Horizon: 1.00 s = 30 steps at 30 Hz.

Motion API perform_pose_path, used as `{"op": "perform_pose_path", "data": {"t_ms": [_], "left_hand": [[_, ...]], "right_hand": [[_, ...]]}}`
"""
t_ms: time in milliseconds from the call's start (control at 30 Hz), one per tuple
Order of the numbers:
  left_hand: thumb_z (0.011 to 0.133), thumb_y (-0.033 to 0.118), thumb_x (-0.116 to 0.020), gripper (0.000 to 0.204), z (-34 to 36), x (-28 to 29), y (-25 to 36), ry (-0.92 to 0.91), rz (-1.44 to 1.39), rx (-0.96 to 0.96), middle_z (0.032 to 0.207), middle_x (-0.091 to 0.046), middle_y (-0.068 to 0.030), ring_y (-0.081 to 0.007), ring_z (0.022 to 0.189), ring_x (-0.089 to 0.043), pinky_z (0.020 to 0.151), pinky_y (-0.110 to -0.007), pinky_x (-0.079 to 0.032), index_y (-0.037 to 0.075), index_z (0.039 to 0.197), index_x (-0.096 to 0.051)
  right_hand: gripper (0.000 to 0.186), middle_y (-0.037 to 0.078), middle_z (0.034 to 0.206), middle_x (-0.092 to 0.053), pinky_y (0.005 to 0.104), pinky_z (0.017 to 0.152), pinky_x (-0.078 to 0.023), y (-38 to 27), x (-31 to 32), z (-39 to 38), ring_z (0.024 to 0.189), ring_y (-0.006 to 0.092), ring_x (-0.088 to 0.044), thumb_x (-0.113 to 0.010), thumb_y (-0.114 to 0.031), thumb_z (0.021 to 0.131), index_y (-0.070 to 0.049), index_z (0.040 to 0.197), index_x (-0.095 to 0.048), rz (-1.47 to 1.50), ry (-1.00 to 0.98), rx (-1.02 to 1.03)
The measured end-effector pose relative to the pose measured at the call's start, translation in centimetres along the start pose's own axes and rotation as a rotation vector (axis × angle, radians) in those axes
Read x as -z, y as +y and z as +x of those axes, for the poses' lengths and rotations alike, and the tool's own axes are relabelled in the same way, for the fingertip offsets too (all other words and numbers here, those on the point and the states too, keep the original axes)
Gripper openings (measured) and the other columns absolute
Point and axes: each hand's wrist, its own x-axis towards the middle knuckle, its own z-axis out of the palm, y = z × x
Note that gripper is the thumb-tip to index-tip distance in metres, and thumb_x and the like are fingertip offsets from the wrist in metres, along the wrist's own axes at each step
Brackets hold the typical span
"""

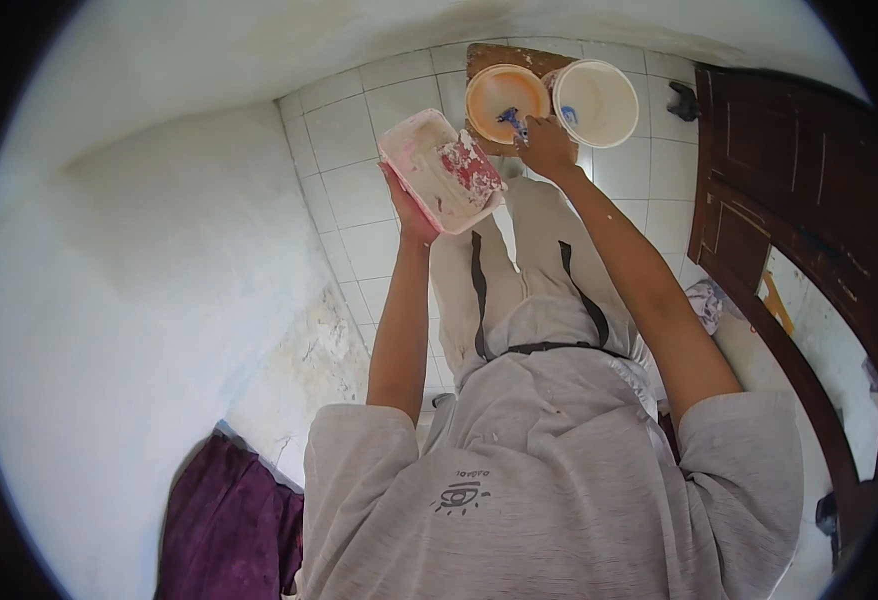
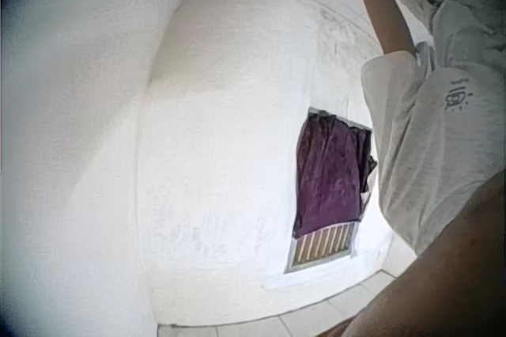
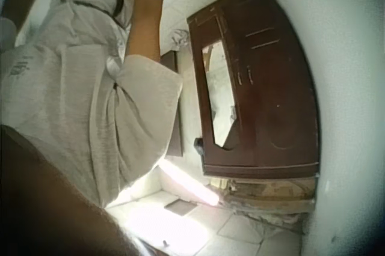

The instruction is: The person applies plaster or putty to a wall using a spatula.

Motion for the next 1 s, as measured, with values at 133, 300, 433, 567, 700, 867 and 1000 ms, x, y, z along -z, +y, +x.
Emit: {"op": "perform_pose_path", "data": {"t_ms": [133, 300, 433, 567, 700, 867, 1000], "left_hand": [[0.097, 0.075, -0.034, 0.083, -0.4, -0.8, -0.4, 0.086, 0.025, -0.046, 0.149, -0.047, -0.0103, -0.032, 0.133, -0.05, 0.109, -0.05, -0.046, 0.016, 0.154, -0.035], [0.097, 0.075, -0.032, 0.082, -0.6, -0.2, 0.1, 0.117, -0.025, -0.067, 0.15, -0.046, -0.0108, -0.0328, 0.134, -0.049, 0.11, -0.051, -0.045, 0.016, 0.154, -0.034], [0.097, 0.076, -0.032, 0.084, -0.7, -1.2, 0.0, 0.093, -0.012, -0.103, 0.151, -0.045, -0.0112, -0.0318, 0.135, -0.048, 0.111, -0.049, -0.044, 0.016, 0.155, -0.032], [0.097, 0.076, -0.03, 0.085, -0.6, -2.3, 0.2, 0.046, -0.007, -0.153, 0.152, -0.044, -0.0116, -0.0317, 0.137, -0.046, 0.112, -0.049, -0.043, 0.015, 0.156, -0.031], [0.097, 0.076, -0.029, 0.085, 0.4, -3.0, 0.5, 0.015, 0.024, -0.151, 0.151, -0.046, -0.012, -0.0318, 0.136, -0.048, 0.112, -0.049, -0.044, 0.015, 0.155, -0.032], [0.096, 0.078, -0.029, 0.087, 1.3, -4.1, 1.1, -0.074, -0.037, -0.133, 0.148, -0.048, -0.0132, -0.0332, 0.134, -0.051, 0.11, -0.052, -0.046, 0.014, 0.155, -0.033], [0.095, 0.079, -0.028, 0.088, 1.0, -7.3, 1.8, -0.134, -0.073, -0.071, 0.148, -0.048, -0.0136, -0.0337, 0.133, -0.051, 0.109, -0.053, -0.047, 0.013, 0.155, -0.033]], "right_hand": [[0.036, 0.015, 0.111, -0.07, 0.0499, 0.096, -0.048, 0.0, -2.3, 3.6, 0.12, 0.0317, -0.058, -0.063, -0.031, 0.09, -0.003, 0.114, -0.067, -0.239, -0.197, -0.05], [0.03, 0.016, 0.115, -0.068, 0.0488, 0.094, -0.049, -0.2, -2.7, 5.3, 0.12, 0.0317, -0.06, -0.06, -0.022, 0.087, -0.004, 0.109, -0.069, -0.207, -0.239, -0.162], [0.029, 0.019, 0.114, -0.066, 0.0498, 0.091, -0.05, 1.9, -1.1, 4.2, 0.116, 0.0353, -0.062, -0.063, -0.021, 0.085, -0.002, 0.107, -0.067, -0.071, -0.174, -0.118], [0.022, 0.028, 0.104, -0.06, 0.0539, 0.087, -0.049, 3.2, 2.0, 0.0, 0.098, 0.0473, -0.061, -0.06, -0.011, 0.091, 0.006, 0.105, -0.059, 0.207, 0.084, 0.093], [0.019, 0.031, 0.105, -0.058, 0.055, 0.087, -0.048, 3.7, 5.7, -3.3, 0.097, 0.0505, -0.059, -0.058, -0.006, 0.092, 0.009, 0.104, -0.057, 0.238, 0.132, 0.132], [0.019, 0.032, 0.105, -0.056, 0.0544, 0.086, -0.048, -3.3, 18.4, -9.4, 0.097, 0.0532, -0.056, -0.06, 0.001, 0.09, 0.011, 0.105, -0.055, 0.217, 0.28, 0.226], [0.021, 0.032, 0.106, -0.056, 0.0545, 0.083, -0.048, -8.6, 22.4, -12.6, 0.098, 0.0531, -0.056, -0.06, 0.002, 0.09, 0.011, 0.109, -0.054, 0.316, 0.278, 0.296]]}}
